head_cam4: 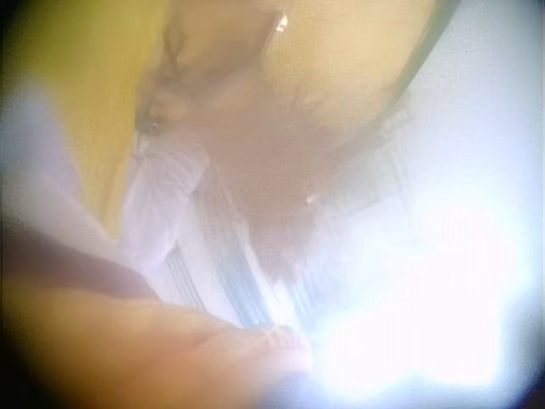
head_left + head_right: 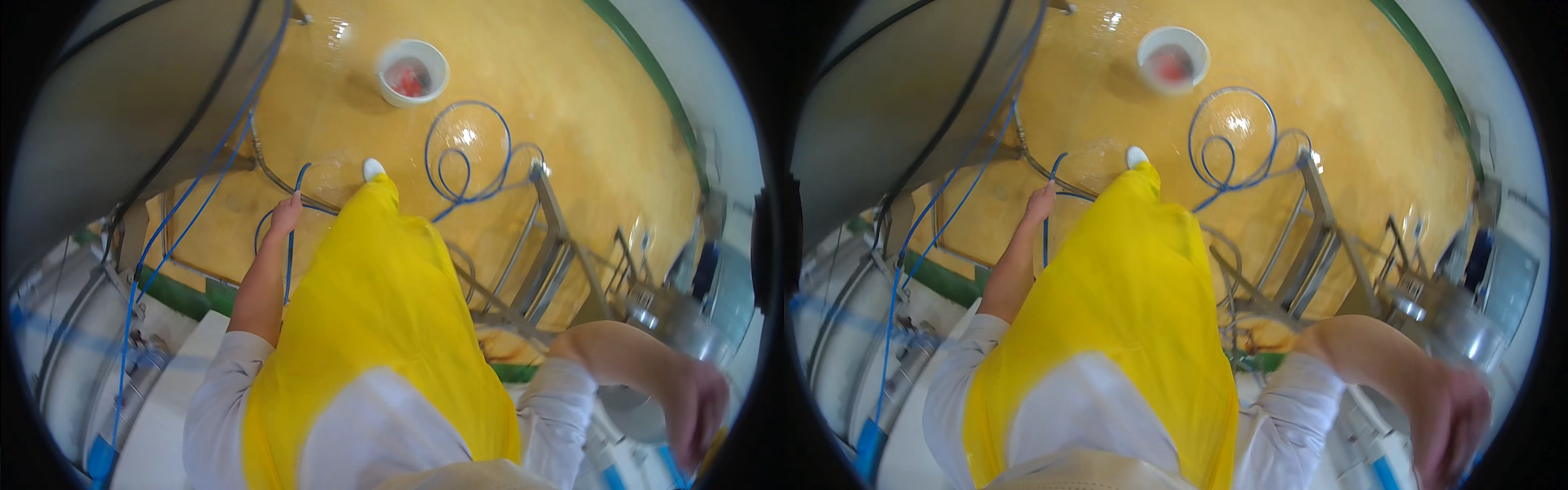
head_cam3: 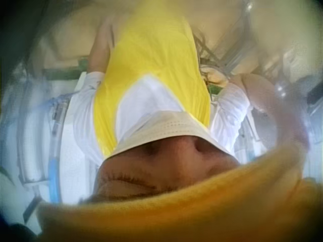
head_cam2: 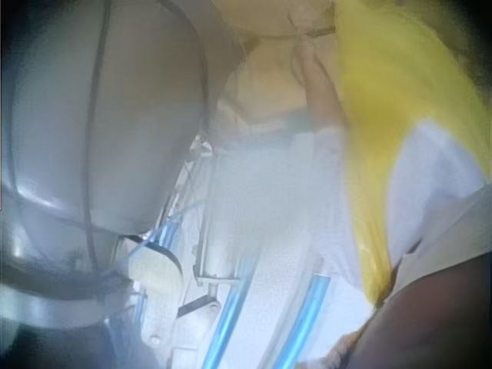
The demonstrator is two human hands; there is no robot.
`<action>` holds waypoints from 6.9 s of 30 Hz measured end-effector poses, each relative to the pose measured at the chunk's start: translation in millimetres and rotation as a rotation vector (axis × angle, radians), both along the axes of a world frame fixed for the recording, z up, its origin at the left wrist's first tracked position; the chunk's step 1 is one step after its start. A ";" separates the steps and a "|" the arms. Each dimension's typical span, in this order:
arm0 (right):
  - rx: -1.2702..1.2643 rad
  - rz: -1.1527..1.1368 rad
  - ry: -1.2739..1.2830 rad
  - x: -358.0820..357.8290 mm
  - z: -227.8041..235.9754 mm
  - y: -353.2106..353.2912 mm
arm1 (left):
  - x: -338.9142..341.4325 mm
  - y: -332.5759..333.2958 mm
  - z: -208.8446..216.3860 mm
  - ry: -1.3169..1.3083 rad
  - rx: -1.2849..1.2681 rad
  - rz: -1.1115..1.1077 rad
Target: The person wipes the exterior of large stainless steel tanks with a red cloth, repeatedly dipping the cloth into a white bucket. They then use a blue hose to rinse the tanks and the surrounding floor area.
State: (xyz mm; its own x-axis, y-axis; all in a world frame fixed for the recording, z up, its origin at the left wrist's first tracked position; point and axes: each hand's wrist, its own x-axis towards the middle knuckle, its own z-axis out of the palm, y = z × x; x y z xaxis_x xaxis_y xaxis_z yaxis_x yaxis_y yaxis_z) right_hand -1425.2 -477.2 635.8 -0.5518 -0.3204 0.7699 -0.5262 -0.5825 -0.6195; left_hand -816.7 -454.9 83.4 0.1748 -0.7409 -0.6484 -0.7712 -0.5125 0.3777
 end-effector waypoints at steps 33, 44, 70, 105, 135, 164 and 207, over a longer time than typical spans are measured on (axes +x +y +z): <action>1.681 1.129 0.959 206.9 -633.6 -351.6 | -126.9 29.7 99.3 0.359 -0.050 1.610; 1.826 0.846 1.076 122.2 -739.2 -411.1 | -147.6 17.8 9.9 0.136 -0.090 1.727; 1.677 0.883 1.462 177.2 -1077.7 -489.4 | 157.4 -97.4 -272.5 0.435 -1.586 1.440; -0.480 1.626 1.135 772.3 -656.2 -50.9 | 75.8 -110.8 -239.5 0.050 -1.986 0.886; -0.404 1.106 1.620 544.1 -857.1 -485.1 | 63.0 -144.5 -227.7 0.811 -1.572 1.175; -0.533 1.242 1.414 601.2 -833.4 -346.7 | 72.5 -124.0 -207.3 0.800 -1.748 1.119; -0.805 0.588 1.672 458.8 -671.2 -566.5 | 103.0 -40.0 -167.6 1.008 -1.968 0.832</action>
